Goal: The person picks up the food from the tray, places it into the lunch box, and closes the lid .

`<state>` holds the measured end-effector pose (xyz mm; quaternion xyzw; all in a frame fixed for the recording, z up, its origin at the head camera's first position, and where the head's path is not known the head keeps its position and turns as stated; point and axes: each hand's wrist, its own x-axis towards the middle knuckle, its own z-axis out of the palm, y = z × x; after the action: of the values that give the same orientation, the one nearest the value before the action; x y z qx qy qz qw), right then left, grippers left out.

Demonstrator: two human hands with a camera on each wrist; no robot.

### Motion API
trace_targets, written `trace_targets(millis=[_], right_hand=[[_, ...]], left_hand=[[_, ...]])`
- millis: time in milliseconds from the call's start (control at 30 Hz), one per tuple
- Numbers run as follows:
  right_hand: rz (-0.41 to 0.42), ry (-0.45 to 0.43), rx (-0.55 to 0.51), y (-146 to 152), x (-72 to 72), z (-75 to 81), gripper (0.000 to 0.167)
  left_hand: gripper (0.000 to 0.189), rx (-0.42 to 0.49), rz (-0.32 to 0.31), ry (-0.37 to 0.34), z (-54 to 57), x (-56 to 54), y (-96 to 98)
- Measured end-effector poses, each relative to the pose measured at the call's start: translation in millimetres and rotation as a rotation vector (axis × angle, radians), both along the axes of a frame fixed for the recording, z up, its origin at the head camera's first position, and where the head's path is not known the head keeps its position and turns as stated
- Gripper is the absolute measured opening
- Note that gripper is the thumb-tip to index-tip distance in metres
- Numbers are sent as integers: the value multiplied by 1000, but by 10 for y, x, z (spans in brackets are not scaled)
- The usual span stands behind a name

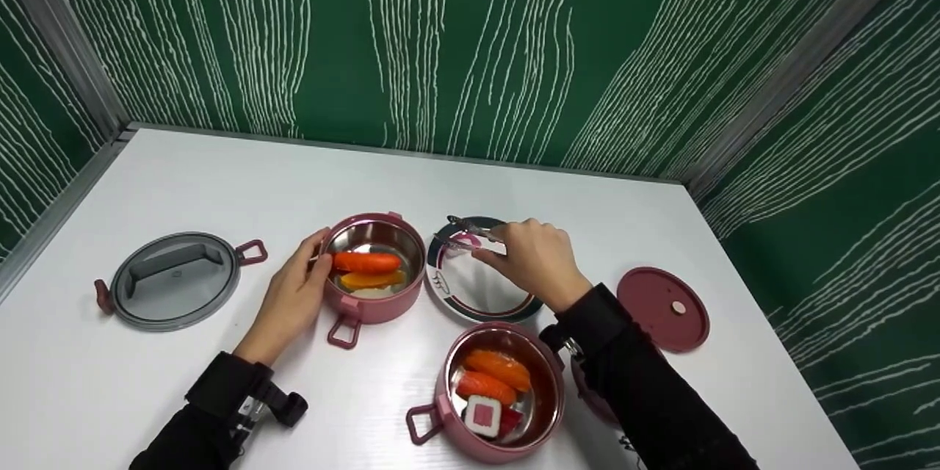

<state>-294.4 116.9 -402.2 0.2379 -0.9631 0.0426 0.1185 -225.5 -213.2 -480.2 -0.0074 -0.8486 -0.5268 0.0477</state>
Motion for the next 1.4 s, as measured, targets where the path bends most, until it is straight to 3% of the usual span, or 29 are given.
trace_targets(millis=[533, 800, 1033, 1400], right_hand=[[11, -123, 60, 209, 63, 113, 38], [83, -106, 79, 380, 28, 203, 35], [133, -125, 89, 424, -34, 117, 41], [89, -173, 66, 364, -63, 29, 40]], left_hand=[[49, 11, 8, -15, 8, 14, -13], [49, 14, 6, -8, 11, 20, -15], [48, 14, 4, 12, 11, 20, -5], [49, 19, 4, -13, 20, 18, -3]])
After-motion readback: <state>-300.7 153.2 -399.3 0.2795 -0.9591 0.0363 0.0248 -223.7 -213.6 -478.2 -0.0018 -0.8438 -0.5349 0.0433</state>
